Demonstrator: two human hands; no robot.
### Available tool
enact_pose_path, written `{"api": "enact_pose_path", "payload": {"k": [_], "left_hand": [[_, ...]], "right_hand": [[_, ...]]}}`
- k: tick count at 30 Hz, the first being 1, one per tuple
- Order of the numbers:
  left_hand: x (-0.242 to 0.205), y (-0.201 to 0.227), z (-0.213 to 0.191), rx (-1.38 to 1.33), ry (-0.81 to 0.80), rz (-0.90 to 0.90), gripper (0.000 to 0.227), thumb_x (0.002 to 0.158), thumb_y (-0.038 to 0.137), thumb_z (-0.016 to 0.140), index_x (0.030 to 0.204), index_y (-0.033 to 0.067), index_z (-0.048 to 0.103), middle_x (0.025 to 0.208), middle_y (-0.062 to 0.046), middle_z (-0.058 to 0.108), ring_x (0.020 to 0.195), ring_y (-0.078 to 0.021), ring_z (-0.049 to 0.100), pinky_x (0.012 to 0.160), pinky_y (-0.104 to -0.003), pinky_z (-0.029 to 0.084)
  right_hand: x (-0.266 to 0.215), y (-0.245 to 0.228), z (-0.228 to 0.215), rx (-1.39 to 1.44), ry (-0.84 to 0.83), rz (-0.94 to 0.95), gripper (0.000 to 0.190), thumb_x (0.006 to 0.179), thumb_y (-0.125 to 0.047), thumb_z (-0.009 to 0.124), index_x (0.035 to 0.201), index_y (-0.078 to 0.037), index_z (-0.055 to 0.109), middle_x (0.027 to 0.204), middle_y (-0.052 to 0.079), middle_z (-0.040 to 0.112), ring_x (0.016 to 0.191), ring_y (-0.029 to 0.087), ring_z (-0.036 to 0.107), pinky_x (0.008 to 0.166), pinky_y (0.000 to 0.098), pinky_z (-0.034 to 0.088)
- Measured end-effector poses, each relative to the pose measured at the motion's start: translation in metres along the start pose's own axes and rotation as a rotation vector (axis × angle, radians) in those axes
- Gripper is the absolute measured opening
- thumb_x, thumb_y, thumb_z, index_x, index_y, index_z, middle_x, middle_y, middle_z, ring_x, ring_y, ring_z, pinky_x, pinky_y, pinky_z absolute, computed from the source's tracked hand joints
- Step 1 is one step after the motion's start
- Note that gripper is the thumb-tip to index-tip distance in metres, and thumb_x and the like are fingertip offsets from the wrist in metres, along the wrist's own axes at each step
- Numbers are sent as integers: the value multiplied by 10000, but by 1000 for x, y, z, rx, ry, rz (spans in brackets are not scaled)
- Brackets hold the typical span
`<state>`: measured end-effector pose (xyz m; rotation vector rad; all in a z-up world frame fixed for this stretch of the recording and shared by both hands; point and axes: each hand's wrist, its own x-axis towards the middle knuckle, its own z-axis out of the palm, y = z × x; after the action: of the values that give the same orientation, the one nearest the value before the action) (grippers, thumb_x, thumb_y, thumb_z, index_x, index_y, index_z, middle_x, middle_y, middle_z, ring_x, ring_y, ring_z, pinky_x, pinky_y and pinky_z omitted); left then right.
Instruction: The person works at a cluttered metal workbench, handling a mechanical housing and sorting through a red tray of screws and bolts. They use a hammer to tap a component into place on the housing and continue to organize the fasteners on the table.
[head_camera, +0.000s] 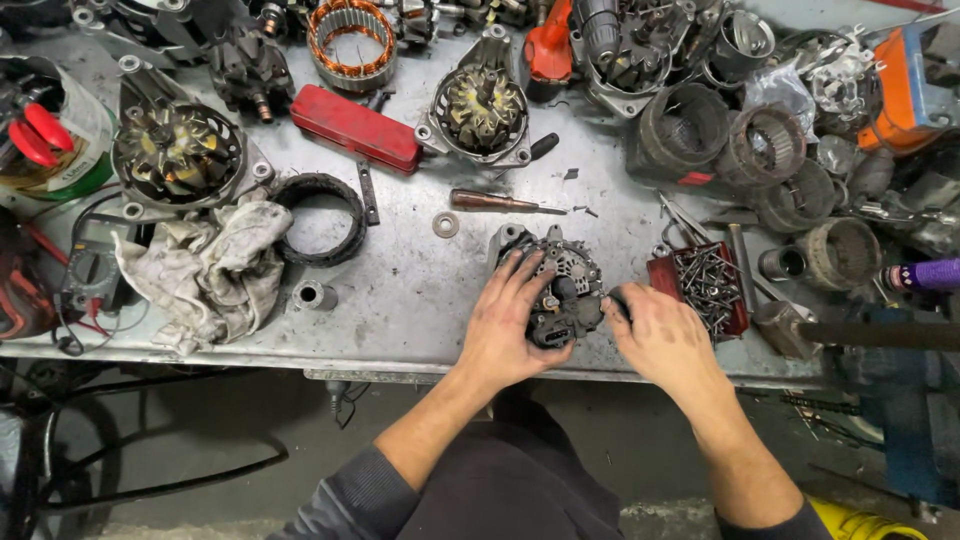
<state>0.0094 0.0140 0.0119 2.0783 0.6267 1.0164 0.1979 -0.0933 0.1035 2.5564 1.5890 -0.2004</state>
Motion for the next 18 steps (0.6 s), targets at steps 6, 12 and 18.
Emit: {"api": "enact_pose_path", "payload": {"k": [6,12,18], "left_hand": [[-1,-2,1,-57,24,-14,905,538,409,914,1331,149,563,1512,-102,524,1435,-440,439,1142,-612,387],[-8,-5,12,-92,112,-2,753,567,407,933,1148,110,557,1527,-106,515,1436,-444,435,1139,-614,376],[-7,-6,13,-53,168,76,607,578,390,945,1017,134,612,1495,-130,539,1394,-485,474,1102,-618,407]], "right_hand": [[-5,-3,-22,256,-86,32,245,939,-338,657,1124,-205,746,1041,66,776,1052,357,741,888,515,599],[-3,-1,-15,223,-93,81,265,953,-406,630,1156,-270,734,1082,19,773,1078,305,736,932,498,596],[0,-9,-12,100,-139,84,334,996,-427,547,1204,-211,694,1121,77,759,1070,347,745,943,523,595]]}}
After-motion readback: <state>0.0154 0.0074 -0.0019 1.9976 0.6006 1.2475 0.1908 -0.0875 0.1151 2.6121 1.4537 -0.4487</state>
